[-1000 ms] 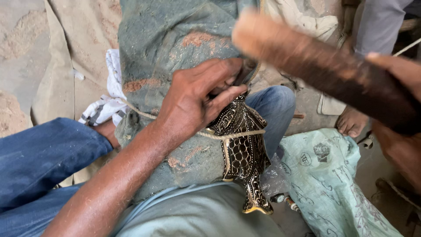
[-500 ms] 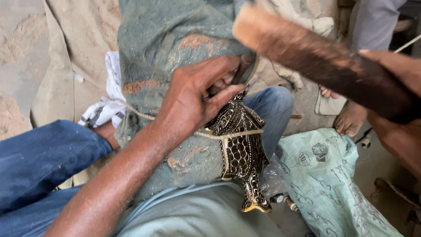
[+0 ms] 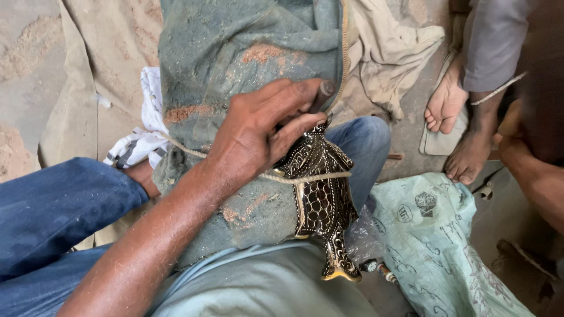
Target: The person holds a decorative metal piece on their lap and repeatedly strikes it with a hammer using a chisel to shape or emboss the surface. The person adjusts the metal piece occasionally to work on different areas.
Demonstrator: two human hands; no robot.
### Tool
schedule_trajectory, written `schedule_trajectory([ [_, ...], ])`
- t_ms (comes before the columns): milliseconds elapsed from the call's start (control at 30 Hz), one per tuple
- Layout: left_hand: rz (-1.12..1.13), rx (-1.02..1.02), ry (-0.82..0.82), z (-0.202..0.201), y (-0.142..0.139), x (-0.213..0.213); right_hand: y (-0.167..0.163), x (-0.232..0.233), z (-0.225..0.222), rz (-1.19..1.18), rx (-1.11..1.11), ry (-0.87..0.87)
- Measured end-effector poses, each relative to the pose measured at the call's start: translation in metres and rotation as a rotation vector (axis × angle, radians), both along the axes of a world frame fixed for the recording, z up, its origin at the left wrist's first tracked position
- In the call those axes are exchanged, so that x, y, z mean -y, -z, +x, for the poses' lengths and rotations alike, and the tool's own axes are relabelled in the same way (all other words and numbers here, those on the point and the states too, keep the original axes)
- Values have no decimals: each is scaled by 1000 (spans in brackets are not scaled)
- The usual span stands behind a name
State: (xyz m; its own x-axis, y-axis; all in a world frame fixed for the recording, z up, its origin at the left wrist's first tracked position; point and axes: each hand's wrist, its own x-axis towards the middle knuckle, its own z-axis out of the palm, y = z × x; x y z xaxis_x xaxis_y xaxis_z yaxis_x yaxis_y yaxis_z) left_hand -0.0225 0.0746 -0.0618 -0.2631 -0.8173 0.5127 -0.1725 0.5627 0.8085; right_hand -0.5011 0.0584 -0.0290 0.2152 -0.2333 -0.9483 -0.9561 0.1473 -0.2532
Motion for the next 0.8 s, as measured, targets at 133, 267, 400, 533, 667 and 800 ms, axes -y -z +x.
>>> schedule_trajectory([
  [133,51,-5,7,-1,3,0,-25,-5,8,-588,-85,147],
  [267,55,-35,1,-1,3,-3,-28,-8,6,-868,-76,232],
  [400,35,-16,9,-1,2,-1,-19,-22,-16,-890,-70,346],
  [533,65,-38,20,-1,1,3,-24,-47,-29,-852,-160,81],
  [667,60,-14,32,-1,0,5,-40,-49,11,-992,-66,170],
  [800,74,-42,18,1,-1,5,-64,-25,91,-1064,15,79],
])
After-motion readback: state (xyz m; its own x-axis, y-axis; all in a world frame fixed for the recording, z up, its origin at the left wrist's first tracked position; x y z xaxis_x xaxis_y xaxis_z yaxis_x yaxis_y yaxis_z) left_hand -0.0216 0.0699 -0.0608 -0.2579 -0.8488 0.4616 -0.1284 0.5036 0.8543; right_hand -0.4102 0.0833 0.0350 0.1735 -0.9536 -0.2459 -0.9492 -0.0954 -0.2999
